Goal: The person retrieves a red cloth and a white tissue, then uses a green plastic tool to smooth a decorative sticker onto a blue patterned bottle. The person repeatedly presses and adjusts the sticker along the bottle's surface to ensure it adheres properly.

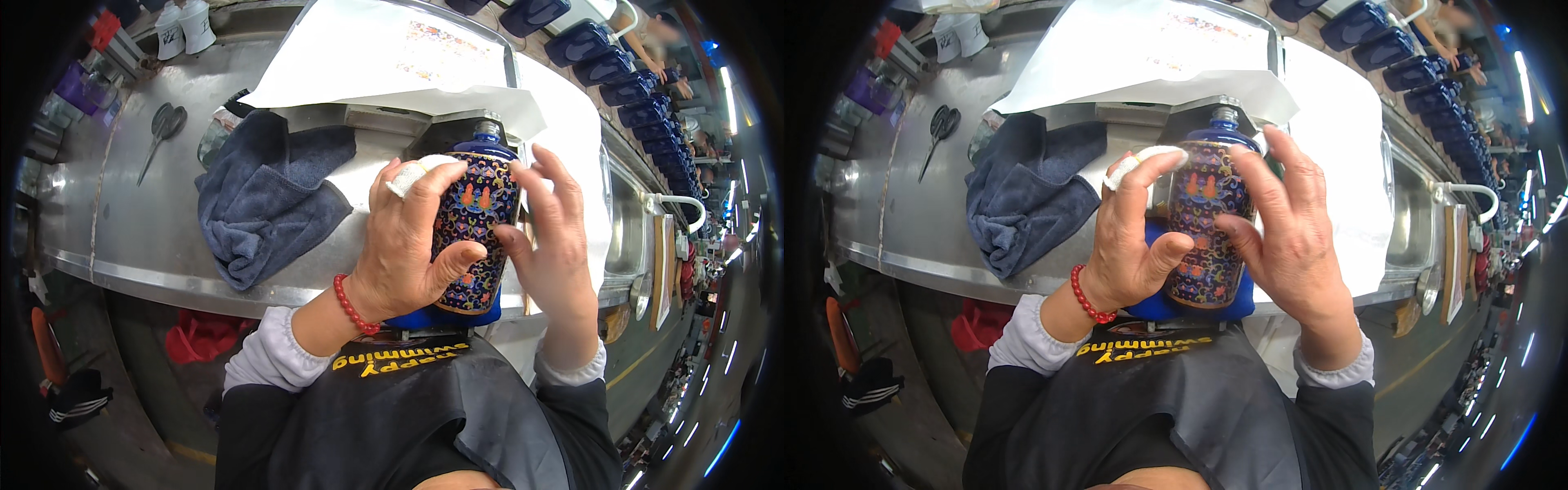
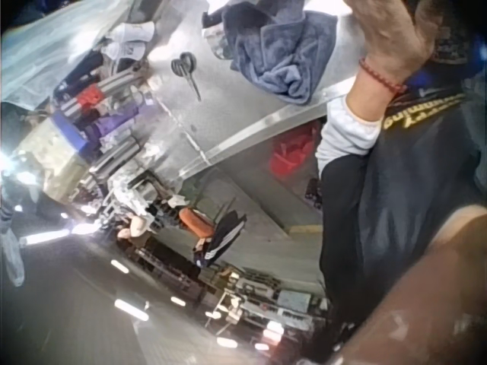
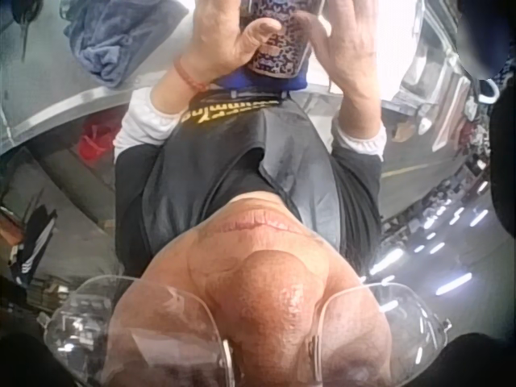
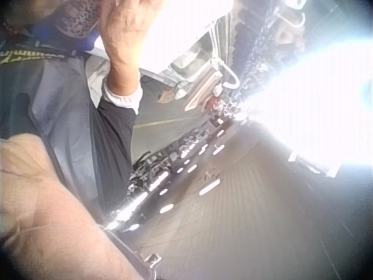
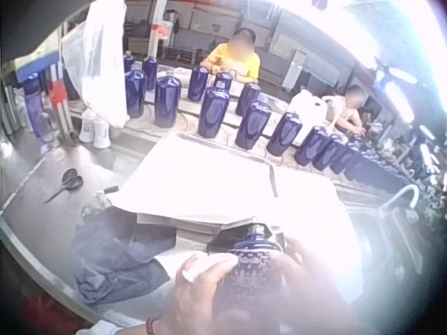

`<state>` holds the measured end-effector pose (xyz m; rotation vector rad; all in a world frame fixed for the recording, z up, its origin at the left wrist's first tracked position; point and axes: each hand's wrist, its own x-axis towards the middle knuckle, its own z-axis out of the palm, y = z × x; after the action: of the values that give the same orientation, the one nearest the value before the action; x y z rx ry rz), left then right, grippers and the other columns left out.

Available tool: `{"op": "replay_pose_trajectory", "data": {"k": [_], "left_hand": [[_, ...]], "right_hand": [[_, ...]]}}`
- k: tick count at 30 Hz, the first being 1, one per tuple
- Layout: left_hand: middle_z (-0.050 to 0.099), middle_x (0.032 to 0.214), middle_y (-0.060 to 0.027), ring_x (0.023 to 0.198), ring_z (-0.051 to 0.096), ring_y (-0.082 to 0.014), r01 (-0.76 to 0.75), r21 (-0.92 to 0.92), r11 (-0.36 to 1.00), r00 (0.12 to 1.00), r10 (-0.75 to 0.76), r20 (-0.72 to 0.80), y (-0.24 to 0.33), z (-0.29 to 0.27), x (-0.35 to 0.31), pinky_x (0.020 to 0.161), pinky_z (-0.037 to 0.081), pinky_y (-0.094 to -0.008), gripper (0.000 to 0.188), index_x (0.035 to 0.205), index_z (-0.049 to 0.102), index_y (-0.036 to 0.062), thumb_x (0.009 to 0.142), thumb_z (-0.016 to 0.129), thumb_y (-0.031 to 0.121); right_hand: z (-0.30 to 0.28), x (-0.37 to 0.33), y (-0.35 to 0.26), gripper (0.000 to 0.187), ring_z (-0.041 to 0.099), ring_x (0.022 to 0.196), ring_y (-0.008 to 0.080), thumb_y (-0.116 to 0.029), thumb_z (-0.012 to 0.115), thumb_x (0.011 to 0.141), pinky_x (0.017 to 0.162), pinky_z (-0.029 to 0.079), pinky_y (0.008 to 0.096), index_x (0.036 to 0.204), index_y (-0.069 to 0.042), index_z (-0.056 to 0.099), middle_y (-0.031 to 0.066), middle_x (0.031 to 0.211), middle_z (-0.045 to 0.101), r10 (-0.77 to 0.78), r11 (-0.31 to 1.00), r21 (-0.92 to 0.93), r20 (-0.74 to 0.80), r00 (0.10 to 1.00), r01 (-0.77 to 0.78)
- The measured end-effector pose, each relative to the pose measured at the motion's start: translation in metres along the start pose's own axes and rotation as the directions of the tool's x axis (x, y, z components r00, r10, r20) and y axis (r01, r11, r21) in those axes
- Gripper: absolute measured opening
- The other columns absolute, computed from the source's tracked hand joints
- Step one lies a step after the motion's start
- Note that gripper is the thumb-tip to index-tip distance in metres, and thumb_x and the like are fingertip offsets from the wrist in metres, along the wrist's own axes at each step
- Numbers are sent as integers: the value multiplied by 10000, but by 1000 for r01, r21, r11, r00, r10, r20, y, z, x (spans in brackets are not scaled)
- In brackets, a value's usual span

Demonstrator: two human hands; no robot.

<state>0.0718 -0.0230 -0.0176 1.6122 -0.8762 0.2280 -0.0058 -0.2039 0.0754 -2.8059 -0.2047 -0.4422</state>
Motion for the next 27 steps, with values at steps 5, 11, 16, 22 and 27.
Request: {"op": "replay_pose_trajectory", "data": {"k": [5,11,16,22,27], "left_hand": [[596,1307,-161,1203,506,-347,-109,277,955,985,66,162,11,-8,2,1151,261,-545,745,1413,597,68,969,517,661],[611,1288,-137,1198,497,-331,-81,353,932,988,29,150,15,-2,6,1147,248,-575,747,1420,609,103,952,517,677],[619,1272,-143,1187,525,-338,-37,301,953,995,7,99,13,1,5,1140,263,-578,748,1415,593,71,953,539,656],[635,1247,-152,1167,574,-341,-70,307,949,995,46,86,10,1,4,1136,281,-575,741,1420,561,49,961,556,630],[649,1213,-154,1127,601,-346,-25,247,969,999,14,47,6,-1,2,1128,296,-579,704,1369,572,33,971,559,614]], "right_hand": [[-10,11,11,539,619,1222,409,146,639,818,1031,503,458,1340,31,573,262,1324,618,-94,994,44,-157,983,102],[-9,10,11,497,647,1178,405,159,617,824,998,527,446,1305,36,591,258,1285,641,-105,994,15,-110,988,107],[-7,9,11,492,643,1181,402,160,611,828,997,524,453,1303,30,608,256,1289,639,-114,993,-15,-116,987,113],[-5,7,12,545,635,1166,405,171,620,781,995,515,460,1288,-24,667,253,1305,626,-117,993,-44,-104,988,113],[-3,10,12,598,616,1173,417,137,669,728,1001,508,473,1279,-93,699,237,1320,617,-130,990,-69,-75,989,124]]}}
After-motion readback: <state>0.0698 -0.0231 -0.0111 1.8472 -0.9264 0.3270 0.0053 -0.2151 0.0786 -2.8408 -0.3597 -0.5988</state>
